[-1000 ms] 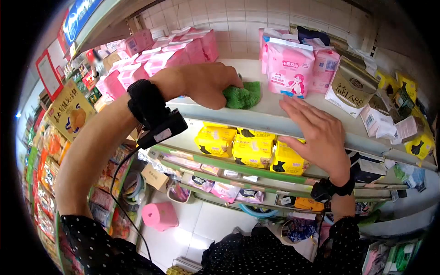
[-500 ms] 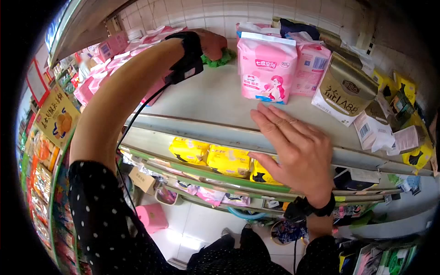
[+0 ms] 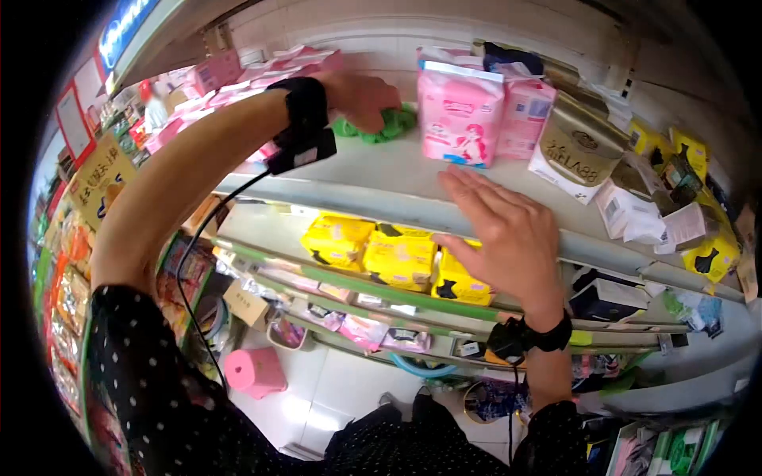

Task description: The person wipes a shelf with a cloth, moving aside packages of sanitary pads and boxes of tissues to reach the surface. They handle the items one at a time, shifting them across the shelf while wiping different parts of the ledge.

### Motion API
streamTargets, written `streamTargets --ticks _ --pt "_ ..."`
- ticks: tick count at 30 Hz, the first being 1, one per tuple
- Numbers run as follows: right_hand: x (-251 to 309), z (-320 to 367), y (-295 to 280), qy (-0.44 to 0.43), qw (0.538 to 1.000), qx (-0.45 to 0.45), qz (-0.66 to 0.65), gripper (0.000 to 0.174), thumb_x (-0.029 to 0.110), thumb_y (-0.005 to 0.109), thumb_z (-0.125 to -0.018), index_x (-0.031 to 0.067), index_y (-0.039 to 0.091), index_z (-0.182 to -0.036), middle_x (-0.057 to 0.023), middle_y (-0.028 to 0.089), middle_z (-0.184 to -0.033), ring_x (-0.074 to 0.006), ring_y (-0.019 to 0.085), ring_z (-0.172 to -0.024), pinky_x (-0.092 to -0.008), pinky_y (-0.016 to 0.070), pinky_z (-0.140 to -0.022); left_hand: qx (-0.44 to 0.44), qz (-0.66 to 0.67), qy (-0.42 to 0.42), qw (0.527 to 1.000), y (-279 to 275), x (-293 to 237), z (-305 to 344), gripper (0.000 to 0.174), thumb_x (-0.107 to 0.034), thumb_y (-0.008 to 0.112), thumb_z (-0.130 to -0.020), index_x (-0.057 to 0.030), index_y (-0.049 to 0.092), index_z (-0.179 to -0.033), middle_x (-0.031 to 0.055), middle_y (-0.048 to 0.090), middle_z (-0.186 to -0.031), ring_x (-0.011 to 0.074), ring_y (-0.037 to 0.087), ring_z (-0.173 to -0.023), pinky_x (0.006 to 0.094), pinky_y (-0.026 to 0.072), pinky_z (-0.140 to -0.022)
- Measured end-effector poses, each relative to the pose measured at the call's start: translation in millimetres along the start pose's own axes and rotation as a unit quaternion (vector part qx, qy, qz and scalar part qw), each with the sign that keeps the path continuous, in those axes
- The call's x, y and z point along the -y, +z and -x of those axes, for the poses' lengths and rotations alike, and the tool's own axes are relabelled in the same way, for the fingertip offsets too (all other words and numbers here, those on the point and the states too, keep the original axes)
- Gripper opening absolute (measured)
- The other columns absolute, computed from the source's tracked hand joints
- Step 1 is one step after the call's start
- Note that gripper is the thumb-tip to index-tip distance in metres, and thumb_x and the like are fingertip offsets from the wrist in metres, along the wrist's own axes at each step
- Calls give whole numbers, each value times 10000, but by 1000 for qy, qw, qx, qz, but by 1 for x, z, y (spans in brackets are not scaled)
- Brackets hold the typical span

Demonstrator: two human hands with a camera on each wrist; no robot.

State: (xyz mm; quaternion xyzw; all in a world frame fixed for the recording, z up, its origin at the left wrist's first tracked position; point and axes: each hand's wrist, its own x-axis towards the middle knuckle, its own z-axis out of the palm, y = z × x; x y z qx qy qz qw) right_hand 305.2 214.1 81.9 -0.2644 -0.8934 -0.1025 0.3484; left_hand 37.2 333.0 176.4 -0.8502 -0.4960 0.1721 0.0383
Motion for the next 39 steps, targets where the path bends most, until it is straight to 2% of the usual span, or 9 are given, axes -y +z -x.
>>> streamTargets --ticks 4,10,13,19,23,30,33,37,39 --pt "2 -1 0 0 1000 -9 16 602 258 762 -700 79 571 -1242 -92 604 -1244 -222 599 -1117 -337 502 -886 -5 58 6 998 -3 -52 72 525 -159 566 -683 -31 582 -1192 206 586 -1158 356 529 -1116 416 423 -967" --pt "2 -1 0 -13 1000 -15 15 605 244 771 -691 72 577 -1238 -93 610 -1235 -224 597 -1119 -337 496 -884 -81 110 56 989 10 -50 97 359 -87 624 -715 -65 603 -1072 160 655 -964 291 633 -943 397 482 -852" --pt "0 -3 2 -8 1000 -17 14 595 235 772 -686 65 585 -1226 -97 618 -1220 -228 598 -1119 -337 492 -889 -209 29 121 970 17 -50 87 385 -92 640 -700 -74 590 -1082 162 647 -953 295 629 -951 398 477 -859" --pt "-2 -2 1 -14 1000 -17 1 573 259 758 -698 50 588 -1203 -111 620 -1205 -230 597 -1108 -350 488 -904 -15 69 2 998 -13 -68 73 470 -150 694 -693 -62 582 -1141 171 641 -1049 322 609 -1015 388 472 -905" --pt "1 -2 1 -8 1000 -15 23 586 274 751 -704 37 577 -1211 -116 618 -1203 -227 598 -1102 -354 487 -907 -187 190 75 961 12 -84 59 501 -307 750 -727 -55 593 -1131 176 635 -1092 316 602 -1030 382 466 -921" --pt "-1 -2 1 -15 1000 -14 19 641 280 753 -702 30 544 -1254 -120 612 -1218 -226 595 -1112 -350 488 -906 14 202 -3 979 2 -45 79 641 -335 739 -668 -26 582 -1207 214 602 -1160 343 578 -1078 382 449 -950" --pt "0 -1 -1 -3 1000 -3 6 649 277 751 -705 28 534 -1264 -122 607 -1226 -225 592 -1118 -351 485 -911 -64 99 -14 993 2 -47 92 427 -263 716 -721 -67 619 -1088 153 655 -1048 271 620 -1011 386 476 -907" --pt "1 -1 0 8 1000 -3 9 649 276 753 -701 26 539 -1260 -120 607 -1228 -224 592 -1119 -353 484 -914 -157 96 110 977 -3 -83 74 501 -312 722 -707 -56 604 -1121 189 636 -1054 322 597 -1034 401 460 -928" --pt "4 -2 -1 10 1000 -7 8 649 279 755 -698 25 543 -1256 -119 608 -1227 -227 592 -1119 -353 484 -914 -98 118 80 985 -6 -84 71 509 -315 729 -705 -50 602 -1120 198 637 -1041 336 598 -1021 403 460 -925"
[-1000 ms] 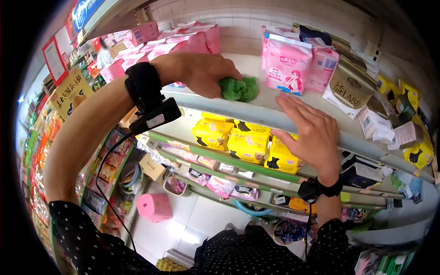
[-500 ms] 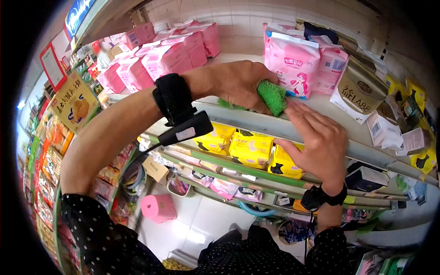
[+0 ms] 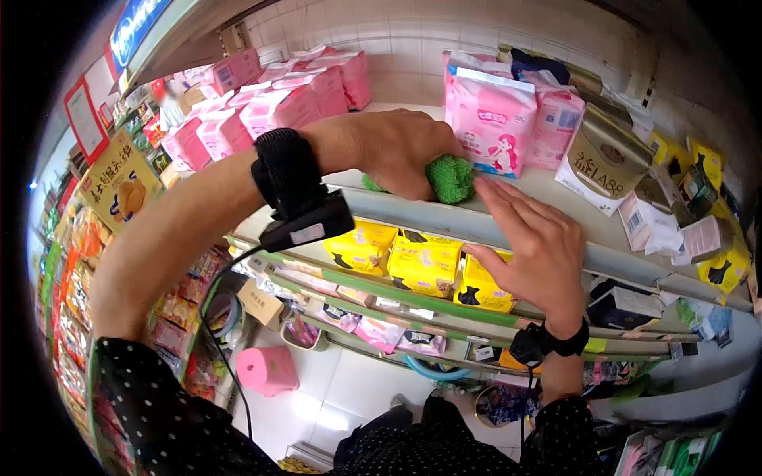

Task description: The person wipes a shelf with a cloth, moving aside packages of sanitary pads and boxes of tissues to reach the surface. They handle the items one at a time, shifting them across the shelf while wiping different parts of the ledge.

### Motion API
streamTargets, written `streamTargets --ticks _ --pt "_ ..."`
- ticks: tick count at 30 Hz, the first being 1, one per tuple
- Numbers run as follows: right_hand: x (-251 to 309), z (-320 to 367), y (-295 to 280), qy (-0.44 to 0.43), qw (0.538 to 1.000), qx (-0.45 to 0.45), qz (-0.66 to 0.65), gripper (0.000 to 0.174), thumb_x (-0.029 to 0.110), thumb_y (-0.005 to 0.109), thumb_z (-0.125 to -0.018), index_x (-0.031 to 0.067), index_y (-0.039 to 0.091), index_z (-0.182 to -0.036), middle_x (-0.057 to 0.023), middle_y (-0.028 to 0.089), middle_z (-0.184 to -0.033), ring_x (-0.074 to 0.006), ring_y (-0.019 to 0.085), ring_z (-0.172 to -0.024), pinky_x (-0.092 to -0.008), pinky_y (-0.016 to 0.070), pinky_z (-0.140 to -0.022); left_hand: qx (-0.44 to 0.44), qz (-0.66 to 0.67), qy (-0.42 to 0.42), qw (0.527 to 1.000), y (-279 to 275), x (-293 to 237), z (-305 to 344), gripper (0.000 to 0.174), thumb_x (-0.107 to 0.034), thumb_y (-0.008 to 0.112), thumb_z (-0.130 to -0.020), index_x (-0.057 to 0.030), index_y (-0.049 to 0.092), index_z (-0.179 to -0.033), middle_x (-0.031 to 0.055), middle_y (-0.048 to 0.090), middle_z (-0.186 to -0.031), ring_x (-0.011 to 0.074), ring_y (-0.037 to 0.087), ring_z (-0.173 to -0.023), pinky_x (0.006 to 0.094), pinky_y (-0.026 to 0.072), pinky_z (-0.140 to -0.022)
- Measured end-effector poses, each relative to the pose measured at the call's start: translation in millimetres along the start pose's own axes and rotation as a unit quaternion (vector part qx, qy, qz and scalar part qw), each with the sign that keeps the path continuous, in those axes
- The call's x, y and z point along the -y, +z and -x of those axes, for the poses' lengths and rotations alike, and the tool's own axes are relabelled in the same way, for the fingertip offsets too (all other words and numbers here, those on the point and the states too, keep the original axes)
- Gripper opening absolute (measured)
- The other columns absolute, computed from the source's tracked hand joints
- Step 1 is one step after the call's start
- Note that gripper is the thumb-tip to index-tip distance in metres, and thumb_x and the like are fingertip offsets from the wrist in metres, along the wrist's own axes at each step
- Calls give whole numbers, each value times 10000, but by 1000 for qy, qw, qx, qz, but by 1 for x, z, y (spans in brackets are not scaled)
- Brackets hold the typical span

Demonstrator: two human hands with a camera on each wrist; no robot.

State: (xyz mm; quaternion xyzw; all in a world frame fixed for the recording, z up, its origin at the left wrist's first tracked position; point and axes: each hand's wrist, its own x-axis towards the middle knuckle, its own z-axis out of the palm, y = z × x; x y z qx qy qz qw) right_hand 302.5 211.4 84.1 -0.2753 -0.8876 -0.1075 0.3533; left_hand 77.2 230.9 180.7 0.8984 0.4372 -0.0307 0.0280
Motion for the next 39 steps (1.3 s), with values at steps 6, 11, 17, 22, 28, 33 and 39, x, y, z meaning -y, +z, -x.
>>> streamTargets --ticks 6,11,17,22,28,33,39 --pt "-2 0 2 -10 1000 -7 10 660 286 758 -692 30 547 -1263 -117 614 -1214 -226 591 -1118 -351 478 -922 71 -21 -61 995 0 22 16 446 -197 616 -708 -41 611 -1126 216 626 -1011 384 581 -1012 429 456 -908" --pt "1 -2 0 -2 1000 -18 4 659 240 787 -657 41 571 -1248 -122 638 -1170 -236 617 -1076 -350 492 -888 51 -41 -43 997 2 75 -18 322 -164 602 -763 -41 593 -1061 172 639 -938 306 629 -954 413 484 -847" --pt "-1 -2 0 -4 1000 1 13 642 308 742 -708 43 552 -1262 -94 637 -1176 -198 594 -1109 -338 487 -903 100 -99 -112 984 2 138 -93 461 -105 557 -699 -35 582 -1154 190 623 -1117 319 599 -1031 433 460 -892" --pt "0 -4 -1 1 1000 -12 -6 643 252 779 -659 52 582 -1238 -111 648 -1150 -219 621 -1062 -346 500 -858 107 -125 -119 979 11 203 -144 510 -142 571 -627 -5 617 -1116 196 635 -1087 319 601 -999 419 460 -841" --pt "0 0 -2 2 1000 -2 -9 633 269 765 -686 37 563 -1240 -130 641 -1151 -242 609 -1081 -360 496 -881 63 -128 -129 981 29 231 -169 482 -179 576 -622 -11 648 -1068 190 660 -1013 313 623 -976 420 476 -830" --pt "-3 2 3 -3 1000 -9 -21 636 287 757 -706 26 546 -1247 -144 633 -1163 -255 613 -1072 -368 495 -896 35 -181 -156 970 -3 105 -76 497 -229 577 -624 -27 645 -1073 209 658 -1025 355 614 -1015 431 481 -865" --pt "2 2 2 6 1000 -16 11 615 292 763 -704 50 573 -1236 -136 637 -1167 -251 626 -1053 -353 498 -878 47 -57 -117 990 -10 33 2 474 -259 583 -656 -52 639 -1078 217 648 -1037 375 601 -1013 434 474 -890"
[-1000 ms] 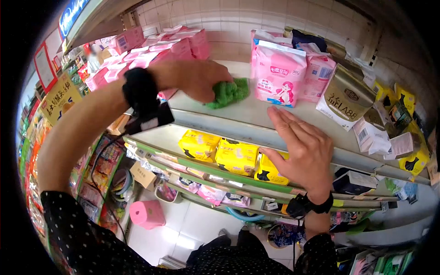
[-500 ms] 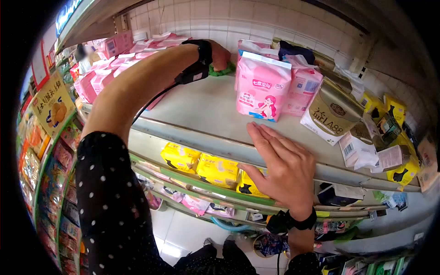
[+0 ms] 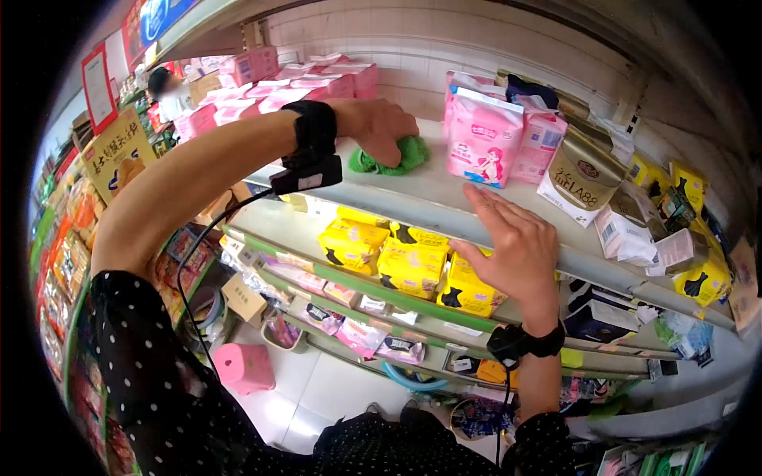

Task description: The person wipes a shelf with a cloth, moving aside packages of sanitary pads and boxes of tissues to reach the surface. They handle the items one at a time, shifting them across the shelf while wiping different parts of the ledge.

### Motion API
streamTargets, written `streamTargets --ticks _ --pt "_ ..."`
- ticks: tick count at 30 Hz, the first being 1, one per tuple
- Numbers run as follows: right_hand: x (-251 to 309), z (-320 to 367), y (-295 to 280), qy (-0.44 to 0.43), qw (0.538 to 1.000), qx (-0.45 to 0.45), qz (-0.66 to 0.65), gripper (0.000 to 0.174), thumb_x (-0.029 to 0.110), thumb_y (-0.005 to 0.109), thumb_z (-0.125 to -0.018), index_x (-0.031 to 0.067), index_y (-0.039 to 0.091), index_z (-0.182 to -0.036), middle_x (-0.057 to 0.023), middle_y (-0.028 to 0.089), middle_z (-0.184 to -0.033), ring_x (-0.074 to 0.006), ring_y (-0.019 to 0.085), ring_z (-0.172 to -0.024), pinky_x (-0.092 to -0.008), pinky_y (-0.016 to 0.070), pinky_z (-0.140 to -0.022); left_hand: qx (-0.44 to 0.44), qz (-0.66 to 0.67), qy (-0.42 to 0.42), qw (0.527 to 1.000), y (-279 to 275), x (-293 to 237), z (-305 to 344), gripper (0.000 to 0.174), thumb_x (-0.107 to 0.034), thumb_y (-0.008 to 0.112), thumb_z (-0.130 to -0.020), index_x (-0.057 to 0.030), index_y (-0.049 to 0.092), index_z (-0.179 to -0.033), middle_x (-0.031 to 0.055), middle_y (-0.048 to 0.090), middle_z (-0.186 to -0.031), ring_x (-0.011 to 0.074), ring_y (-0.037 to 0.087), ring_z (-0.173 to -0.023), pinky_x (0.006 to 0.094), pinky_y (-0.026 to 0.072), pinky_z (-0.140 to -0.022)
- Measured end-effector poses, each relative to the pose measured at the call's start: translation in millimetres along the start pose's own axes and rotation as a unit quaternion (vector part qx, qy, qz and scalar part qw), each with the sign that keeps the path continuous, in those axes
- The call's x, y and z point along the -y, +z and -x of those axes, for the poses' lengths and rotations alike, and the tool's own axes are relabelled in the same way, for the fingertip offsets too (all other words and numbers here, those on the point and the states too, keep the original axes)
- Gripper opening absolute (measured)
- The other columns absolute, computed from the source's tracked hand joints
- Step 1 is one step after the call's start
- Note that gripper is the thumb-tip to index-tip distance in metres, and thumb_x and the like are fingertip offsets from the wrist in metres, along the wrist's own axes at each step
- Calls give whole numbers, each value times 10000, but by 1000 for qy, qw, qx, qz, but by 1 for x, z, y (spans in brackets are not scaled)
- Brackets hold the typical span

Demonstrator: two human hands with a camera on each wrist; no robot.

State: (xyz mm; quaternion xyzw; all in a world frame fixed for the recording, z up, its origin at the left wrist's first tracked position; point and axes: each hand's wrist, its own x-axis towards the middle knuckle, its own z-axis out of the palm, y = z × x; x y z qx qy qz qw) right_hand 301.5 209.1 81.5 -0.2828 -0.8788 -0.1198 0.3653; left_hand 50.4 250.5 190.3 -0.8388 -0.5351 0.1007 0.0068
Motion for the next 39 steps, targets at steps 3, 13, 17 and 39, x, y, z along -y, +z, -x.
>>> streamTargets --ticks 3,13,17,39 --pt "-1 -1 2 5 1000 -10 -7 615 284 774 -690 86 587 -1242 -131 654 -1136 -266 642 -1020 -356 505 -851 -2 -8 7 1000 -4 -18 27 468 -253 586 -665 -17 627 -1067 231 641 -1021 378 598 -1003 441 471 -890" --pt "-3 -1 -1 -13 1000 -7 -2 637 292 772 -697 90 566 -1266 -143 649 -1142 -274 645 -1008 -362 509 -838 17 -41 -19 999 -4 -21 24 425 -269 647 -645 -34 630 -997 200 669 -895 351 649 -857 445 505 -779" --pt "-2 0 0 -6 1000 0 -8 618 292 758 -715 63 561 -1254 -155 644 -1143 -278 639 -1020 -365 505 -852 44 -41 -75 995 6 5 -9 484 -293 612 -678 24 609 -1044 224 644 -992 359 619 -949 418 487 -815" --pt "-7 1 3 -15 1000 -8 -22 603 275 753 -712 38 563 -1233 -160 651 -1117 -266 629 -1040 -364 498 -873 -66 -20 -71 995 20 19 -2 455 -313 582 -678 36 640 -964 242 643 -992 389 610 -965 443 480 -842"
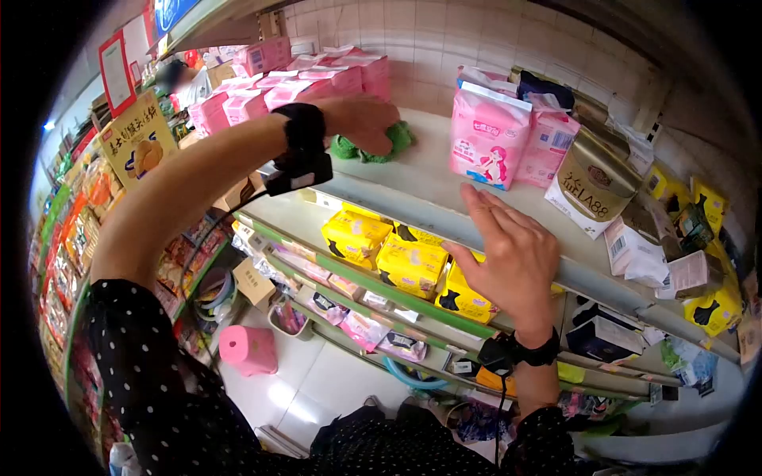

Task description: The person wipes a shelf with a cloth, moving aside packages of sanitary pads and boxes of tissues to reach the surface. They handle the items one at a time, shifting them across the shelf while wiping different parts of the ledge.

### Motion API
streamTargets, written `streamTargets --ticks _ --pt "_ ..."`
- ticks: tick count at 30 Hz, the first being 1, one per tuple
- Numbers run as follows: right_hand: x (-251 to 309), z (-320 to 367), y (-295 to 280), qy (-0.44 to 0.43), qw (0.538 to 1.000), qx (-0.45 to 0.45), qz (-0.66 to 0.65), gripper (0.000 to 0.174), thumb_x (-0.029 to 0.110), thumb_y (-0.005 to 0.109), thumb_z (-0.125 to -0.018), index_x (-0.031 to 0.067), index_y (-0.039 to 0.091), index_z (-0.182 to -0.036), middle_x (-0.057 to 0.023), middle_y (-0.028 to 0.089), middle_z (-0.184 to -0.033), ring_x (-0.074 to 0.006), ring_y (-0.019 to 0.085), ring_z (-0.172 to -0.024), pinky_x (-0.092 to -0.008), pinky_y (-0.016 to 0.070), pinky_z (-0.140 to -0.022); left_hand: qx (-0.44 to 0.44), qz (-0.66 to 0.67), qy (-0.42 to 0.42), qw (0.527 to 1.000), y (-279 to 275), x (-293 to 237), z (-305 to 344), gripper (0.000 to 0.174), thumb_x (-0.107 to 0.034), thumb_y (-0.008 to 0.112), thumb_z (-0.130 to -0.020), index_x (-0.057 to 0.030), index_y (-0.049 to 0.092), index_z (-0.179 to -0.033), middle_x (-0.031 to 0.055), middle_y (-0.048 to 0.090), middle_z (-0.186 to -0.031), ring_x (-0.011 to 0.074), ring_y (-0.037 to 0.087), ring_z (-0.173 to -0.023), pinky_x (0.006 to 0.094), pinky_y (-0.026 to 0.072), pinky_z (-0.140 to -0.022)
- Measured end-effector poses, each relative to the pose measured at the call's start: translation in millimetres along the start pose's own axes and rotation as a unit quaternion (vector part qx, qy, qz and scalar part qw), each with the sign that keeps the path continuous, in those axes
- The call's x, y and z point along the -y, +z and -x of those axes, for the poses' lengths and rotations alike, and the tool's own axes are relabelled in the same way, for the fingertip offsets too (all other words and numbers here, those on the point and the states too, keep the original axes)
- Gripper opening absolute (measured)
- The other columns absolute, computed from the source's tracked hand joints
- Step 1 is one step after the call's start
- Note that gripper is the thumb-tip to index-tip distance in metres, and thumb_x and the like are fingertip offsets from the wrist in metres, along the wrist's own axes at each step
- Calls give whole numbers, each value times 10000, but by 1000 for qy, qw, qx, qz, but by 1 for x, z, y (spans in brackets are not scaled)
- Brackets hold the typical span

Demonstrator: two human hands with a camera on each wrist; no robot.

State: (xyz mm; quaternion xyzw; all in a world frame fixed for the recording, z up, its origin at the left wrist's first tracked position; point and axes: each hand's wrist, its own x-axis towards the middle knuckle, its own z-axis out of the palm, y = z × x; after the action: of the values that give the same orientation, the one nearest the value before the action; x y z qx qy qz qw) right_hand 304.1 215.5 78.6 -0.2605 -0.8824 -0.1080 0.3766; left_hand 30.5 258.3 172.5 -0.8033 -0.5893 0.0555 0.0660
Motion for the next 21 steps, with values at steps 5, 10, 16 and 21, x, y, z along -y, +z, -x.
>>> streamTargets --ticks 5,10,16,21 --pt "-1 -1 -1 -13 1000 -6 0 613 278 751 -712 30 559 -1238 -158 650 -1119 -265 624 -1050 -365 496 -881 -7 36 41 998 -3 -8 -1 388 -237 601 -650 25 642 -933 247 637 -958 403 600 -946 437 479 -849" --pt "-2 -1 0 -17 1000 -25 1 630 261 777 -693 57 569 -1251 -145 655 -1121 -265 639 -1027 -356 503 -860 21 160 33 986 -16 -28 33 398 -187 608 -666 3 620 -1016 194 657 -904 323 621 -885 394 476 -821" --pt "5 -6 -7 -28 1000 -9 1 697 229 765 -702 66 501 -1326 -142 627 -1180 -264 615 -1074 -358 483 -889 -26 319 80 944 -2 -35 58 403 -47 645 -699 -28 591 -1098 129 654 -942 209 611 -859 341 484 -792" --pt "11 -12 -14 -30 1000 -5 -8 752 194 745 -725 70 413 -1389 -151 567 -1264 -274 598 -1091 -362 480 -895 -37 480 226 847 2 -55 41 324 -123 603 -684 22 603 -974 121 669 -869 166 595 -779 335 481 -735"
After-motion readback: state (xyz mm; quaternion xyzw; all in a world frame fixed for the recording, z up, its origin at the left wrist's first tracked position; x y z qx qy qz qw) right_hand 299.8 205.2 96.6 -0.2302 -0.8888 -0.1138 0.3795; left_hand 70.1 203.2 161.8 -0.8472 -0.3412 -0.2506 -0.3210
